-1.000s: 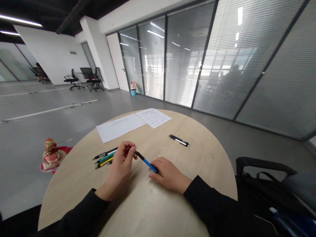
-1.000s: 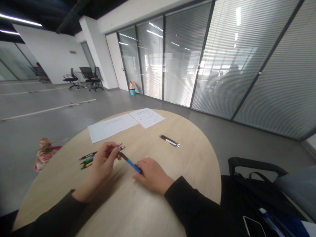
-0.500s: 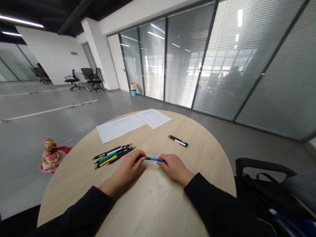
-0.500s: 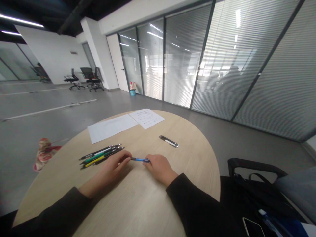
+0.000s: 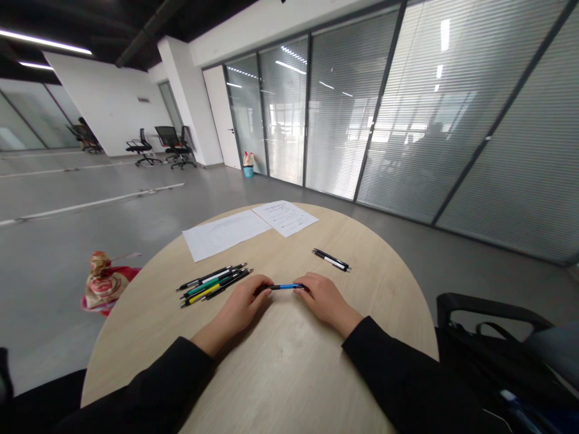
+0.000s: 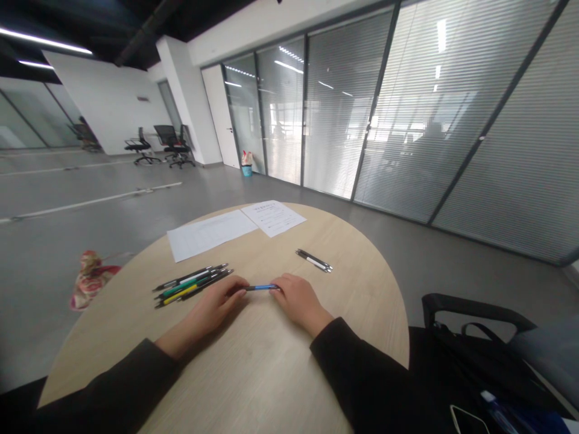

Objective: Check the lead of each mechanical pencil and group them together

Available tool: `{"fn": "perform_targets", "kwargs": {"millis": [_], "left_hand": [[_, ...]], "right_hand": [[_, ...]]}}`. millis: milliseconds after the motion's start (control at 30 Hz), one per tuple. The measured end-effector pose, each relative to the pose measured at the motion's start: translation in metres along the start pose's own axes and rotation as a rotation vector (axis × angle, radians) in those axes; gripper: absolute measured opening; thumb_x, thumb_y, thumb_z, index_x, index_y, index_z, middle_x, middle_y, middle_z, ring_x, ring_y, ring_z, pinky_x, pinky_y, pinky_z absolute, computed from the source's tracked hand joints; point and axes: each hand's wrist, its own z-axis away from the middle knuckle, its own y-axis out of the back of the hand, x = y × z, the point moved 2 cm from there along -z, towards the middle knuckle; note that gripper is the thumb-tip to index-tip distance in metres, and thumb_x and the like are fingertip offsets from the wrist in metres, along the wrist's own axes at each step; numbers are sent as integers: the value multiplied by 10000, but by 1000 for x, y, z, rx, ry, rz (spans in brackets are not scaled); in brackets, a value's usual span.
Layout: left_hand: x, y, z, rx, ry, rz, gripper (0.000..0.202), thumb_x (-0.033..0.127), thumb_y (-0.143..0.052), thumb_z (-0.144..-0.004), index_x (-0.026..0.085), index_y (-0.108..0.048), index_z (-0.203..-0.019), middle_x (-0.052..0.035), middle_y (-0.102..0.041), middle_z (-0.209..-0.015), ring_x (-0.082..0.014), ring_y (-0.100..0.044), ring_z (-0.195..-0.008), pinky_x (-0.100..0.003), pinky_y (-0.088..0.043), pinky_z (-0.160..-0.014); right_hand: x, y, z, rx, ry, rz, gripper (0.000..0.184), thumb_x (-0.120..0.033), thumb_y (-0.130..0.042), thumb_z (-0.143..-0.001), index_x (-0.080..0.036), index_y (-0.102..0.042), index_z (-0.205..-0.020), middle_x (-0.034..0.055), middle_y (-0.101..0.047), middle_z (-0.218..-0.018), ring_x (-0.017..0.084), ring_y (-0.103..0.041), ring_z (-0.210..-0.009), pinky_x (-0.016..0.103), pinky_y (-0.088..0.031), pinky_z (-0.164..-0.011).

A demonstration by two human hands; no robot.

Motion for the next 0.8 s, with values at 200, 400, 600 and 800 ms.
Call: {"fn": "perform_targets", "kwargs": {"millis": [200,400,600,800], "left_hand": [[-4,2,0,-10,31,-24,183,303,-543,-914,188,-673,-971,-64,-727,-929,-236,-655,-845,-357,-498,-780],[-12,2,-5,-10,107,-15,170,311,-553,-893,192,-668,-931,-47,-723,-860,-225,-650,-777,-334,-478,-728],[-22,-5,-15,-16,153,-22,189,340,-555,-884,198,-670,-930,-38,-714,-814,-222,-633,-749,-329,-465,-719],[-33,-6,-29,-71,119,-28,209,351,-541,-886,195,-677,-914,-35,-701,-789,-221,-616,-726,-328,-439,-695]], "right_hand": [[13,4,-1,-12,7,23,231,-220,-534,-990,-190,-728,-1111,81,-713,-1008,199,-646,-952,302,-482,-871],[21,3,-3,2,-8,21,246,-185,-539,-971,-169,-730,-1124,92,-725,-1036,209,-653,-989,319,-484,-932],[37,-4,-16,-10,-68,-23,289,-129,-564,-925,-166,-738,-1152,106,-739,-1153,223,-662,-1085,341,-460,-1019],[43,0,-29,-48,-130,-126,298,-125,-598,-872,-216,-778,-1092,70,-769,-1116,226,-691,-1043,339,-484,-970]]}}
